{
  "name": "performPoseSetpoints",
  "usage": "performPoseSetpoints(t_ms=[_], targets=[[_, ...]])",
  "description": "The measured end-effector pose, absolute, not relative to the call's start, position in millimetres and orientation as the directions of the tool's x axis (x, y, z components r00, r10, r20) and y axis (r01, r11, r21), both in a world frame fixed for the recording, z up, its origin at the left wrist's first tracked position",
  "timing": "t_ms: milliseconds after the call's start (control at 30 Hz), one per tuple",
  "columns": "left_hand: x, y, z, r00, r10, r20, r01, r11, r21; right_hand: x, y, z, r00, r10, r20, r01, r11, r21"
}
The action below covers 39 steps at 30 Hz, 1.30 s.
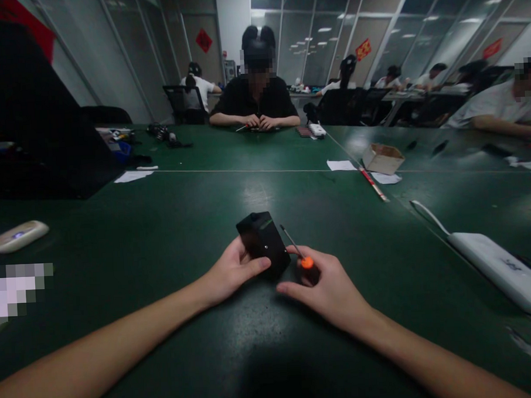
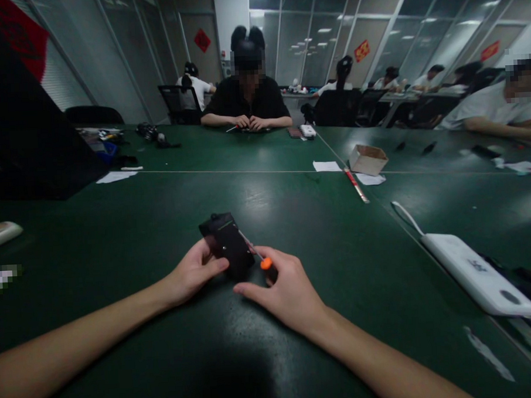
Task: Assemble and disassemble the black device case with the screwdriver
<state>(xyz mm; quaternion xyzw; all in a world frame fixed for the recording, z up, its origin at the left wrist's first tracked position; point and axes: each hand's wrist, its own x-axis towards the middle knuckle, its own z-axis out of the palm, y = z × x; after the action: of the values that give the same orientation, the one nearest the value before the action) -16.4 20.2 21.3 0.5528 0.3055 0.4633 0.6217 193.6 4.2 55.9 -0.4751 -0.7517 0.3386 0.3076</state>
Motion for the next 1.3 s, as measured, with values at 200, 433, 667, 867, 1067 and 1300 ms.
performPoseSetpoints(t_ms=[200, 433, 667, 867, 1067, 1300], targets=[[-24, 22, 29, 0.382, 0.906, 0.183, -0.101, -0.155, 0.983, 199, 8, 51, -0.407, 0.860, 0.308, 0.522, 0.496, -0.694], [-35, 26, 32, 0.380, 0.834, 0.400, 0.350, -0.529, 0.773, 211, 16, 58, -0.467, 0.815, 0.342, 0.522, 0.567, -0.637], [-30, 22, 33, 0.570, 0.677, 0.465, 0.365, -0.716, 0.596, 199, 10, 49, -0.539, 0.798, 0.269, 0.502, 0.561, -0.659], [-30, 24, 29, 0.515, 0.746, 0.421, 0.440, -0.652, 0.618, 225, 29, 58, -0.654, 0.689, 0.313, 0.535, 0.713, -0.453], [-32, 26, 32, 0.500, 0.774, 0.388, 0.488, -0.622, 0.612, 275, 56, 89, -0.818, 0.448, 0.362, 0.494, 0.868, 0.042], [-33, 25, 29, 0.513, 0.772, 0.375, 0.503, -0.624, 0.598, 273, 51, 97, -0.864, 0.368, 0.345, 0.451, 0.869, 0.202]])
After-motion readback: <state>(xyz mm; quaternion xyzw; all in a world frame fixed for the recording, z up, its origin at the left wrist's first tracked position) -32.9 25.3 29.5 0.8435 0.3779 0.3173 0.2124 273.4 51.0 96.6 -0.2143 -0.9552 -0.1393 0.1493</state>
